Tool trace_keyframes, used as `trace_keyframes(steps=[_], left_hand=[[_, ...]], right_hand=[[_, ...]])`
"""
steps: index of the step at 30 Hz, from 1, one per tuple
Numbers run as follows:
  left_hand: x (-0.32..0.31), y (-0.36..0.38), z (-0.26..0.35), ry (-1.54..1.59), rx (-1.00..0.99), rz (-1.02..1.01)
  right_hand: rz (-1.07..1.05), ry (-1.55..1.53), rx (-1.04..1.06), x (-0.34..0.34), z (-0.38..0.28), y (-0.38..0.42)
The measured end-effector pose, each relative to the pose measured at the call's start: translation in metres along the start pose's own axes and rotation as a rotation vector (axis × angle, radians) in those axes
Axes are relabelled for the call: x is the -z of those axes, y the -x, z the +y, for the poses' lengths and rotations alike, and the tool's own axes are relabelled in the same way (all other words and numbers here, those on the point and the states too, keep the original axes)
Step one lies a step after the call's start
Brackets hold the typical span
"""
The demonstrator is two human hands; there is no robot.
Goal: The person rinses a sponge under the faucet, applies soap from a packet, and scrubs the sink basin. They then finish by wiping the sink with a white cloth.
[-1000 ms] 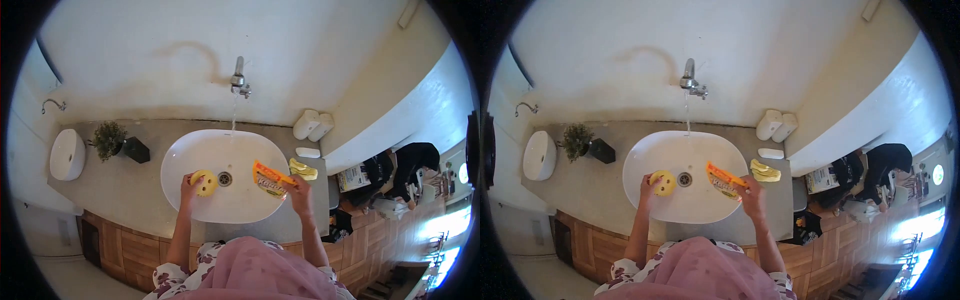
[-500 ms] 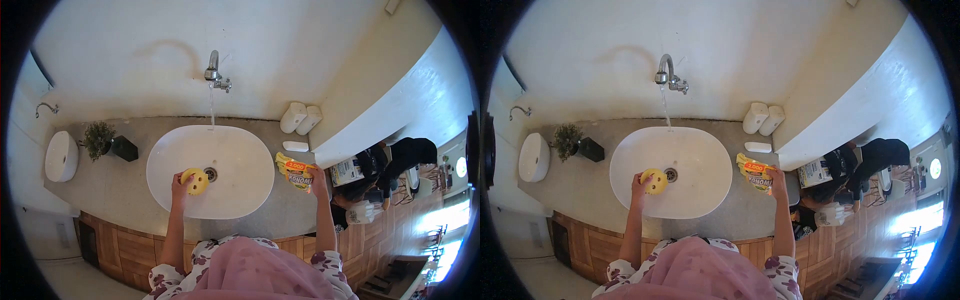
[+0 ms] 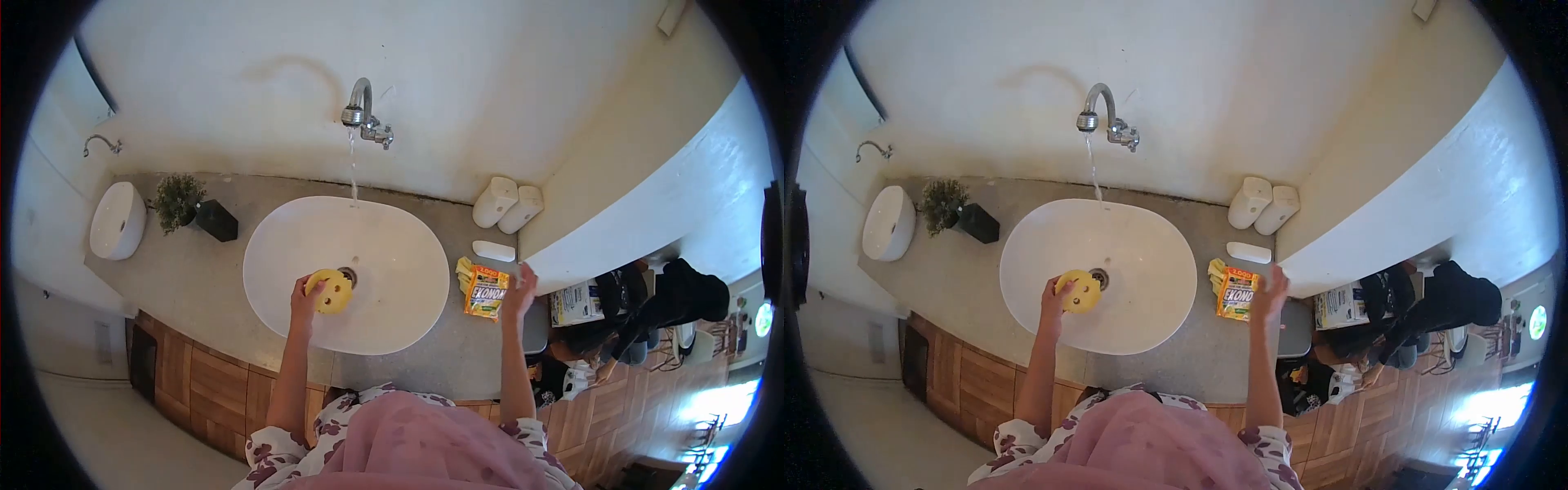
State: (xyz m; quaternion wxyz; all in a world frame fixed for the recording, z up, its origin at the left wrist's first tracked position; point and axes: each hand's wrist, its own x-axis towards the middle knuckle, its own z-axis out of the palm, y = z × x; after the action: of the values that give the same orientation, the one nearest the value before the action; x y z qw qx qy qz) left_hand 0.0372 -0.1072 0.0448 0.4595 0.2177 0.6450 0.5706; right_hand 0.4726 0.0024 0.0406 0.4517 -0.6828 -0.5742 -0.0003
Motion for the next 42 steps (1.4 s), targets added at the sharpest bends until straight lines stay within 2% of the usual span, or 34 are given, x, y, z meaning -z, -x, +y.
trace_keyframes(steps=[1, 3, 4, 5, 6, 7, 8, 10, 11, 13, 14, 16, 17, 19, 20, 21, 23, 24, 27, 29, 33, 35, 36, 38, 42], left_hand=[[-0.005, 0.005, 0.005, -0.002, 0.001, 0.009], [-0.020, 0.015, 0.020, 0.048, 0.038, -0.087], [-0.026, 0.015, 0.020, 0.044, 0.039, -0.071], [-0.034, 0.013, 0.018, 0.189, 0.012, -0.218], [-0.040, 0.011, 0.015, 0.335, -0.021, -0.365], [-0.045, 0.005, 0.006, 0.331, -0.029, -0.350], [-0.050, -0.003, -0.005, 0.343, -0.011, -0.338], [-0.057, -0.002, -0.001, 0.349, -0.001, -0.321], [-0.058, 0.006, 0.007, 0.215, 0.007, -0.212], [-0.051, 0.007, 0.010, 0.024, 0.006, -0.049], [-0.042, 0.002, 0.006, 0.021, -0.001, -0.047], [-0.020, -0.010, -0.002, -0.022, 0.024, -0.111], [-0.012, -0.010, -0.005, -0.026, 0.026, -0.114], [-0.001, -0.015, -0.005, 0.034, 0.109, -0.147], [0.005, -0.018, -0.006, 0.031, 0.110, -0.156], [0.010, -0.021, -0.007, 0.013, 0.078, -0.125], [0.023, -0.029, -0.007, -0.006, 0.049, -0.103], [0.030, -0.033, -0.003, -0.055, 0.072, -0.082], [0.046, -0.046, 0.010, -0.065, 0.109, -0.086], [0.058, -0.053, 0.014, -0.032, 0.129, -0.106], [0.075, -0.064, 0.025, -0.084, 0.109, -0.148], [0.076, -0.066, 0.027, -0.049, 0.124, -0.152], [0.077, -0.068, 0.027, -0.055, 0.144, -0.163], [0.078, -0.075, 0.027, -0.067, 0.168, -0.183], [0.069, -0.082, 0.031, -0.069, 0.199, -0.250]], right_hand=[[-0.094, -0.164, -0.023, -0.003, -0.021, 0.009], [-0.510, -0.395, -0.132, 0.002, -0.095, 0.026], [-0.658, -0.506, -0.098, -0.006, -0.119, 0.037], [-0.808, -0.619, -0.061, -0.015, -0.139, 0.049], [-0.884, -0.814, -0.179, -0.038, -0.152, 0.066], [-0.956, -1.009, -0.300, -0.060, -0.163, 0.081], [-0.968, -1.020, -0.295, -0.071, -0.178, 0.092], [-1.303, -1.339, -0.950, -0.084, -0.204, 0.105], [-1.311, -1.346, -0.949, -0.083, -0.211, 0.108], [-1.359, -1.628, -1.121, -0.071, -0.230, 0.110], [-1.362, -1.635, -1.115, -0.076, -0.230, 0.114], [-1.495, -1.231, -0.902, -0.091, -0.218, 0.119], [-1.490, -1.233, -0.906, -0.099, -0.211, 0.116], [-1.388, -0.707, -0.356, -0.119, -0.199, 0.095], [-1.011, -0.671, -0.099, -0.129, -0.198, 0.080], [-0.815, -0.590, -0.063, -0.149, -0.190, 0.058], [-0.542, -0.320, -0.040, -0.137, -0.225, -0.007], [-0.425, -0.309, 0.136, -0.151, -0.224, -0.033], [-0.381, -0.383, 0.147, -0.169, -0.264, -0.090], [-0.079, -0.269, 0.680, -0.189, -0.279, -0.111], [-0.090, -0.297, 0.723, -0.234, -0.264, -0.117], [-0.185, -0.302, 0.546, -0.247, -0.256, -0.116], [-0.185, -0.299, 0.538, -0.248, -0.254, -0.117], [-0.403, -0.183, 0.443, -0.248, -0.249, -0.124], [-0.319, 0.064, 0.559, -0.240, -0.255, -0.126]])
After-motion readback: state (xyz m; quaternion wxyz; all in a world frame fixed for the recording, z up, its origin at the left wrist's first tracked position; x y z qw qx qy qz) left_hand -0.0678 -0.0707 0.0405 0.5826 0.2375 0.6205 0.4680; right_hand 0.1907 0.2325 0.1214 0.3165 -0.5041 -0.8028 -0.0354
